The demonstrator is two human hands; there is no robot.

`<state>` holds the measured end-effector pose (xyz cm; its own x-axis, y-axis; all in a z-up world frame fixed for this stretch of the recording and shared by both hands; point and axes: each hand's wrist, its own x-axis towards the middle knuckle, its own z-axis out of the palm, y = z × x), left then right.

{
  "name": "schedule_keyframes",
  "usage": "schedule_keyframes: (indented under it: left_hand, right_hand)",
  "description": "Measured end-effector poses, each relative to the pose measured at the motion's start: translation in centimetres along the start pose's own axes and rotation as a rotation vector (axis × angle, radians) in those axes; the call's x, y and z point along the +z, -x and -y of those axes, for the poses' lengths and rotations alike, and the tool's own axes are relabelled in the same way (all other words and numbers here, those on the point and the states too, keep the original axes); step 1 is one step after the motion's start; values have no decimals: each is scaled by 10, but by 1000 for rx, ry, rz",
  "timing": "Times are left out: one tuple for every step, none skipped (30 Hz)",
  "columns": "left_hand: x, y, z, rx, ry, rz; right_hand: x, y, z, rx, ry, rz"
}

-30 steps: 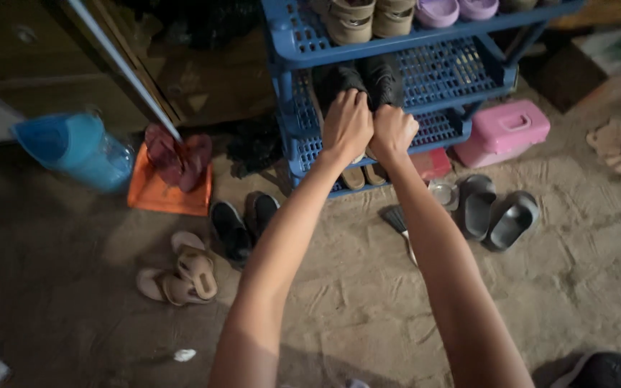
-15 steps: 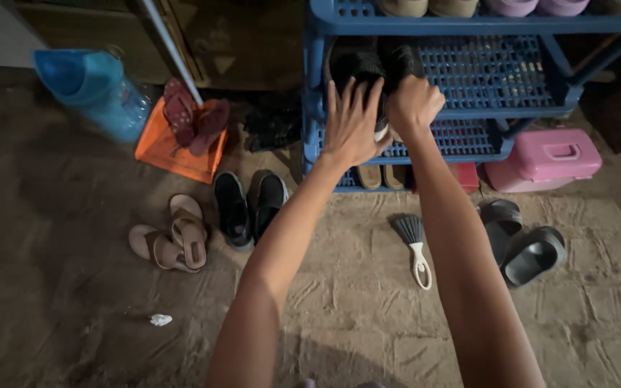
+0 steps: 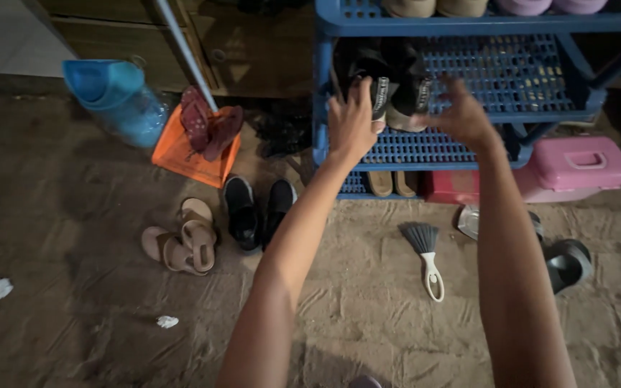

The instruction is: The person sits on the floor and uses a brush to clean several pairs of shoes, including white sneakers, purple sandals, and black sneakers. They brush the soles and uppers of each pair and place them on a blue plastic shoe rack.

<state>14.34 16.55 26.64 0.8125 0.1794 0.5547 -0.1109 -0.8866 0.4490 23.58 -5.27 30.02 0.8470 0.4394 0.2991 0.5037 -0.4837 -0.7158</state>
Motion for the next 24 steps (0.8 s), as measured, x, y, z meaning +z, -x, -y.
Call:
schedule_keyframes:
  left_hand:
    - [-1, -2, -3, 12, 11, 2]
    - [-3, -3, -7, 3, 27, 13]
    - [-5, -3, -8, -16, 39, 22]
    - [-2, -4, -11, -14, 45, 22]
    - [-1, -5, -9, -24, 37, 13]
    - [-1, -7, -8, -33, 30, 3]
    - [10, -10, -2, -30, 29, 1]
    - [21, -13, 5, -13, 40, -32]
    - [31, -19, 13, 4, 51, -70]
    - [32, -26, 12, 8, 52, -78]
    - [33, -29, 13, -7, 48, -74]
    - [34, -32, 13, -22, 45, -70]
    - [33, -33, 15, -28, 38, -72]
    - [32, -35, 17, -41, 38, -59]
    - [33, -37, 17, -52, 42, -44]
    - [36, -38, 21, -55, 41, -43]
    - [41, -39, 24, -45, 39, -44]
    - [45, -41, 26, -35, 37, -46]
    - [49, -43, 28, -37, 38, -47]
    - [53, -45, 29, -30, 20, -61]
    - [57, -45, 32, -25, -2, -73]
    - [58, -46, 34, -29, -3, -73]
    - [59, -46, 35, -24, -16, -63]
    - [61, -46, 36, -20, -30, -53]
  right_hand:
    - [8, 0, -8, 6, 8, -12]
    - [16, 1, -16, -43, 137, -34]
    - [26, 0, -24, -95, 263, -44]
    - [30, -1, -25, -92, 268, -45]
    - [38, -5, -24, -97, 291, -77]
    - [46, -9, -22, -101, 314, -109]
    - [49, -11, -21, -103, 314, -112]
    - [53, -12, -18, -47, 336, -118]
    - [57, -17, -15, 3, 360, -125]
    - [60, -24, -24, -4, 362, -130]
    - [65, -28, -33, -9, 358, -155]
    - [70, -32, -43, -14, 354, -179]
    - [73, -31, -38, -18, 349, -173]
    - [76, -32, -34, -38, 329, -195]
    - [77, -30, -31, -54, 313, -219]
    - [82, -35, -44, -54, 311, -216]
    - [85, -38, -58, -105, 377, -210]
    - [88, -42, -72, -157, 442, -204]
    - [91, -48, -81, -158, 443, -202]
    - [94, -53, -91, -201, 524, -188]
    - [99, -58, -100, -243, 601, -173]
    - [99, -60, -95, -245, 600, -170]
    - [98, -59, -92, -181, 560, -167]
    - [98, -58, -89, -117, 521, -164]
